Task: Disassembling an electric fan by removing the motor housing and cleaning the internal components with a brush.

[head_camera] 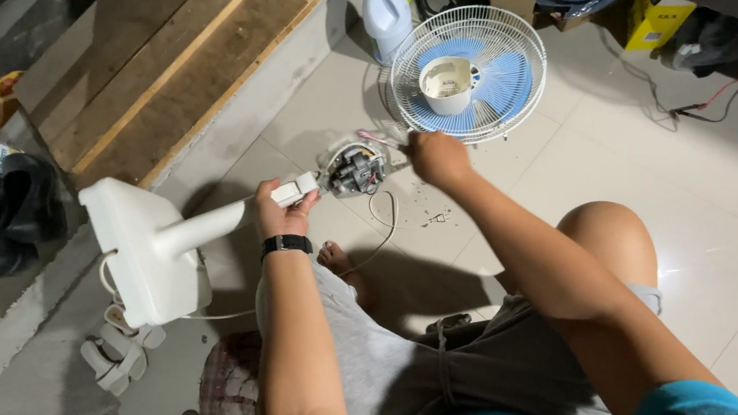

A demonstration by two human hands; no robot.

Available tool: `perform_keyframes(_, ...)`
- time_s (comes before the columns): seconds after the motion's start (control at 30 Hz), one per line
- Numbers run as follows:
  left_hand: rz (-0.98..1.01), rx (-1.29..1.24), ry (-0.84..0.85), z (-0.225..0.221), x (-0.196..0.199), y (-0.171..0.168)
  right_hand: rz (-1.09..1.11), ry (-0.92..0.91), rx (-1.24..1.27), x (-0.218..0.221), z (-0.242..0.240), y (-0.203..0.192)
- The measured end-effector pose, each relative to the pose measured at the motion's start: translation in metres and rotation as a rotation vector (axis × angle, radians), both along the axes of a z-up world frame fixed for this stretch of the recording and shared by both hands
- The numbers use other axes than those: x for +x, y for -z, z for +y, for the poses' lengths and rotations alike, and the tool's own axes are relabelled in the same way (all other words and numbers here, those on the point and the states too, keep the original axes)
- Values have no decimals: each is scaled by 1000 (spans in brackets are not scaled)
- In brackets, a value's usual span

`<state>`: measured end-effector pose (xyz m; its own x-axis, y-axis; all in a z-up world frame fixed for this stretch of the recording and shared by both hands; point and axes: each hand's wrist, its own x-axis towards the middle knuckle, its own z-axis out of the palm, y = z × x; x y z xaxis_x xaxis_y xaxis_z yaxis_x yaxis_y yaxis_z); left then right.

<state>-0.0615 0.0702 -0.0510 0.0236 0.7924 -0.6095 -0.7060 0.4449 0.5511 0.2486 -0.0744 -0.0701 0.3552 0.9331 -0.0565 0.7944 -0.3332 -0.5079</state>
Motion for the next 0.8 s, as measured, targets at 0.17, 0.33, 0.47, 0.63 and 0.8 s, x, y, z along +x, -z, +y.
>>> perform_keyframes(0.17, 26, -23, -3, 13, -11, 20, -237, 58, -30, 53, -15, -11)
perform_keyframes(0.33, 62, 14, -21, 7, -9, 26, -108, 58, 109, 23, -16, -30)
perform_keyframes(0.47, 135, 24, -12, -6, -2, 7, -125, 10, 143, 26, 0, 5)
perform_keyframes(0.63, 174, 35, -42, -10, -12, 11, -293, 66, 110, 38, -7, -12)
perform_keyframes(0.8, 220, 59, -50, -24, -3, -17, -218, 9, 139, 5, 5, -6)
